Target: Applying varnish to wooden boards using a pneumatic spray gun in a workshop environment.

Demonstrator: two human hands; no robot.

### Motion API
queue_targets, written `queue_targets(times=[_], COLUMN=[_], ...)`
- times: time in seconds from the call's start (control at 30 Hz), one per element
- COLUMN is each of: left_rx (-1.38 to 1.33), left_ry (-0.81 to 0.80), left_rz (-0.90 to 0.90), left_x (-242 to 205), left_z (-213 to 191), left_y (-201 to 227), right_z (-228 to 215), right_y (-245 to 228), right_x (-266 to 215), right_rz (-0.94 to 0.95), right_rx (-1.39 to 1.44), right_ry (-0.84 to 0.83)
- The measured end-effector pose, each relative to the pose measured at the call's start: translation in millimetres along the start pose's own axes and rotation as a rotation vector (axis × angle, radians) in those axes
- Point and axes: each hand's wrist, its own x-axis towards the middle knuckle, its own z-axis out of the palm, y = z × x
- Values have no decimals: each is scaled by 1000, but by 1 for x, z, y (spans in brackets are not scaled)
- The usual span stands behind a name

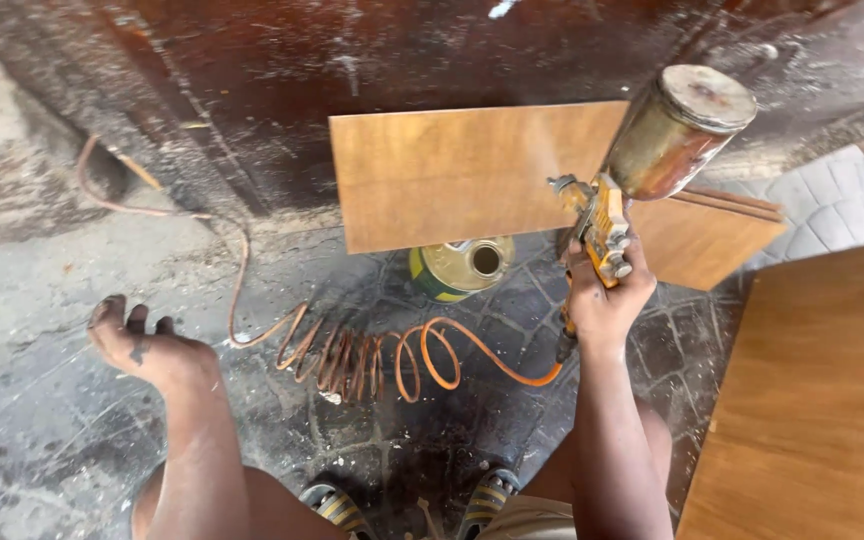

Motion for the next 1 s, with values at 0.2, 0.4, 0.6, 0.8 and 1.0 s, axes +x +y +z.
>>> queue_targets(times=[0.2,0.4,0.6,0.8,1.0], left_rx=[23,26,-5,-69,-117], left_ry=[-78,-71,-62,-49,-203], left_rz=[-35,-75,-48,-48,34], left_x=[-5,-29,-30,-13,28], left_z=[6,13,12,5,-10], left_y=[-9,6,-1,-20,-48], right_z=[-23,-19,33,74,64], right_y=[55,46,-3,-24,13], right_x=[-9,-43,-80,-107,-121], right_rz=[-88,-13,134,-56,72], right_rx=[-237,-165,180,348,456], right_ry=[217,245,61,-145,-140])
